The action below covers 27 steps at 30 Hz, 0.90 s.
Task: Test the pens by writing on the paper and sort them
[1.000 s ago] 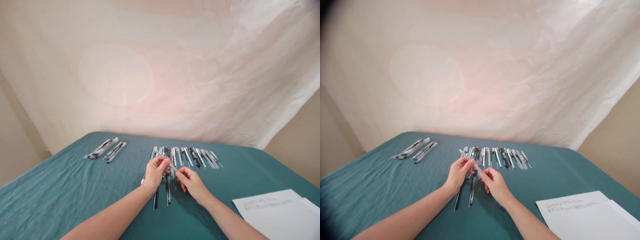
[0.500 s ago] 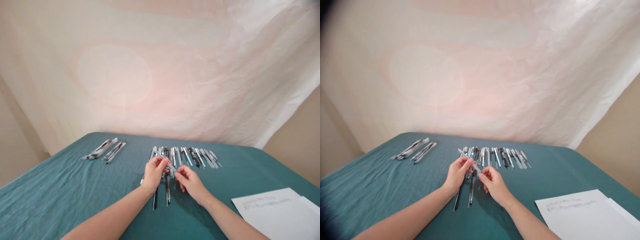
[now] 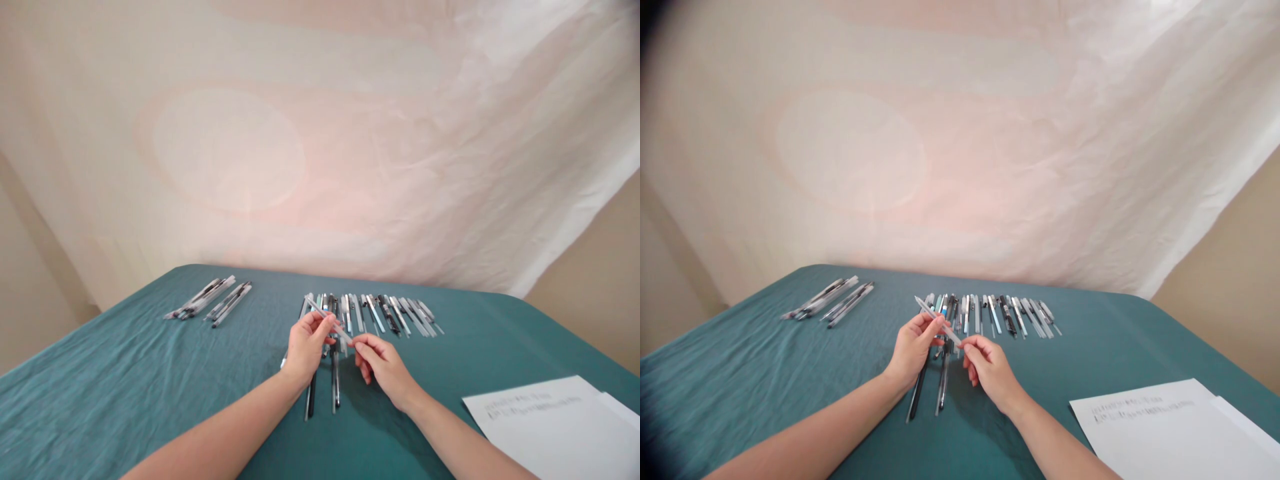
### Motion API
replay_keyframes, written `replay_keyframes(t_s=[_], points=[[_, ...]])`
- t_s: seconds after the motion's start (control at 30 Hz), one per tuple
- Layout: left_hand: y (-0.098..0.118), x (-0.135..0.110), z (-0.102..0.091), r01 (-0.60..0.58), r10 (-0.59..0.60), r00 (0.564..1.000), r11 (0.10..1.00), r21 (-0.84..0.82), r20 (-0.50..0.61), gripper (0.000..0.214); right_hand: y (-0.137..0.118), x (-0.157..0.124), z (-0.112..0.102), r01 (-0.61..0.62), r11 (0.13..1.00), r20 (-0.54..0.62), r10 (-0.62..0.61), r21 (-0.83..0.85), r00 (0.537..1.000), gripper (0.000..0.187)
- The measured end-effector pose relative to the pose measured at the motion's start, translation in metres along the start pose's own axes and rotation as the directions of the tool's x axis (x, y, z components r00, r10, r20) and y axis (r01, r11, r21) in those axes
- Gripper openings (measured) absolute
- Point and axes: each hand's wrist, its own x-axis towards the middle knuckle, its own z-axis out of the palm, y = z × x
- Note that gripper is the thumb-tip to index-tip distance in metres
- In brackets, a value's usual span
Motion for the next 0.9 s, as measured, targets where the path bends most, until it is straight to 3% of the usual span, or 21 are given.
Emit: replay_keyframes(t_s=[0.37,0.6,0.9], points=[[0.0013,-0.0006,0.0006,-0.007,0.007,1.000,1.000,0.021,0.024,0.028,0.0034,0.0001,-0.0030,0.037,0.996,0.022,-0.036,-0.075,0.999,0.027],[0.0092,0.0049,-0.0055,-0.023,0.024,0.999,1.000,0.016,-0.044,0.029,0.0015,-0.0009,-0.0025,0.033,0.997,0.043,-0.030,-0.071,0.999,0.026],[0.0054,-0.0022,0.0002,-0.022,0.020,0.998,0.999,0.042,0.053,0.028,0.0020,-0.0021,-0.0015,0.036,0.994,0.072,-0.029,-0.102,0.997,0.029]])
